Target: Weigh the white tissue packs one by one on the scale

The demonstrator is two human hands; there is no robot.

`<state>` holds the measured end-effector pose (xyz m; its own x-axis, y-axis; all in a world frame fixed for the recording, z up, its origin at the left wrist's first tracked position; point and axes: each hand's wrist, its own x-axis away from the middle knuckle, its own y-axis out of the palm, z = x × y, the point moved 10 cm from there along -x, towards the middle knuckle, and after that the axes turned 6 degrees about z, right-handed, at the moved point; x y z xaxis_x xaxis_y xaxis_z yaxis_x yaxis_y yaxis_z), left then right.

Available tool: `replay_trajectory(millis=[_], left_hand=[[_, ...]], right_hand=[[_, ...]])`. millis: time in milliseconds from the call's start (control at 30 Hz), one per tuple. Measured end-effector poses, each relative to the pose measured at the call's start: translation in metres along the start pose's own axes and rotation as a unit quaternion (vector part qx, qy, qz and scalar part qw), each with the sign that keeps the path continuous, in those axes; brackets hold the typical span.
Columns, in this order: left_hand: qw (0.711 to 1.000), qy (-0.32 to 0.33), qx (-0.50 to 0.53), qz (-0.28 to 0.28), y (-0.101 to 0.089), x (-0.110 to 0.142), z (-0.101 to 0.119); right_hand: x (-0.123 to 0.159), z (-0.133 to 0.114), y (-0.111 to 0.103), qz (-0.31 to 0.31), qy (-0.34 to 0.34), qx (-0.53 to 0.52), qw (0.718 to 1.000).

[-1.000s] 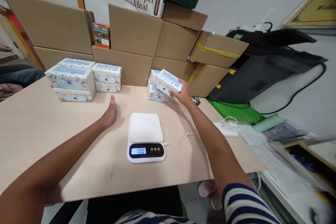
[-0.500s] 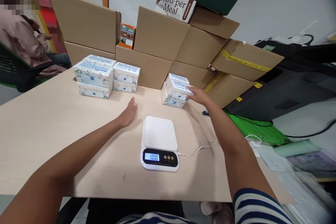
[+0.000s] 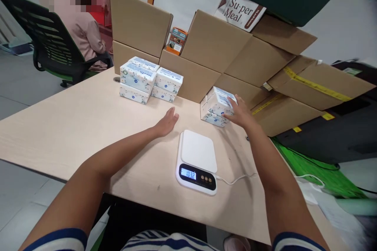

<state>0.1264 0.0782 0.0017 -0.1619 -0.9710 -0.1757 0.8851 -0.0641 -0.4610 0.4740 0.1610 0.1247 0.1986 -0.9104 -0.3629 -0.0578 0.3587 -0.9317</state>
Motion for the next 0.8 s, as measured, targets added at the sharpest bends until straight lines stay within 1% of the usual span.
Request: replay_trajectory(millis=[67,100,167,267,433,500,533,600,633,700,767,800], left_hand=[[1.000,0.004,-0.001,0.000,-0.001,0.001,0.001],[1.000,0.007,-0.002,0.001,-0.001,0.001,0.001],[1.000,0.012,-0.002,0.007,-0.002,0.000,0.002],[1.000,0.015,-0.001,0.014,-0.003,-0.001,0.003],[1.000,0.008,0.009,0.019,-0.003,-0.002,0.001],[1.000,0.005,0.018,0.024,-0.004,-0.002,0.001],[0.999,0.004,0.024,0.028,-0.004,-0.002,0.001],[0.999,0.001,0.035,0.037,-0.005,-0.002,0.001],[0.998,-0.002,0.041,0.043,-0.005,-0.001,0.001],[0.997,-0.011,0.053,0.055,-0.007,0.000,0.000],[0.996,-0.018,0.061,0.068,-0.009,0.001,-0.001],[0.995,-0.020,0.063,0.072,-0.010,0.001,-0.001]], right_hand=[[-0.004,-0.028,0.006,-0.005,-0.044,0.034,0.998],[-0.006,-0.038,0.010,-0.009,-0.052,0.053,0.997],[-0.011,-0.049,0.017,-0.013,-0.044,0.083,0.995],[-0.017,-0.050,0.022,0.005,-0.030,0.112,0.993],[-0.020,-0.038,0.022,0.025,-0.027,0.110,0.993],[-0.015,-0.041,0.018,0.032,-0.013,0.091,0.995],[-0.010,-0.048,0.014,0.039,-0.010,0.079,0.996],[0.002,-0.074,0.003,0.064,-0.025,0.052,0.996],[0.010,-0.094,-0.004,0.081,-0.051,0.038,0.995],[0.028,-0.147,-0.018,0.116,-0.138,0.005,0.984],[0.042,-0.205,-0.032,0.138,-0.240,-0.038,0.960],[0.044,-0.233,-0.038,0.142,-0.283,-0.059,0.947]])
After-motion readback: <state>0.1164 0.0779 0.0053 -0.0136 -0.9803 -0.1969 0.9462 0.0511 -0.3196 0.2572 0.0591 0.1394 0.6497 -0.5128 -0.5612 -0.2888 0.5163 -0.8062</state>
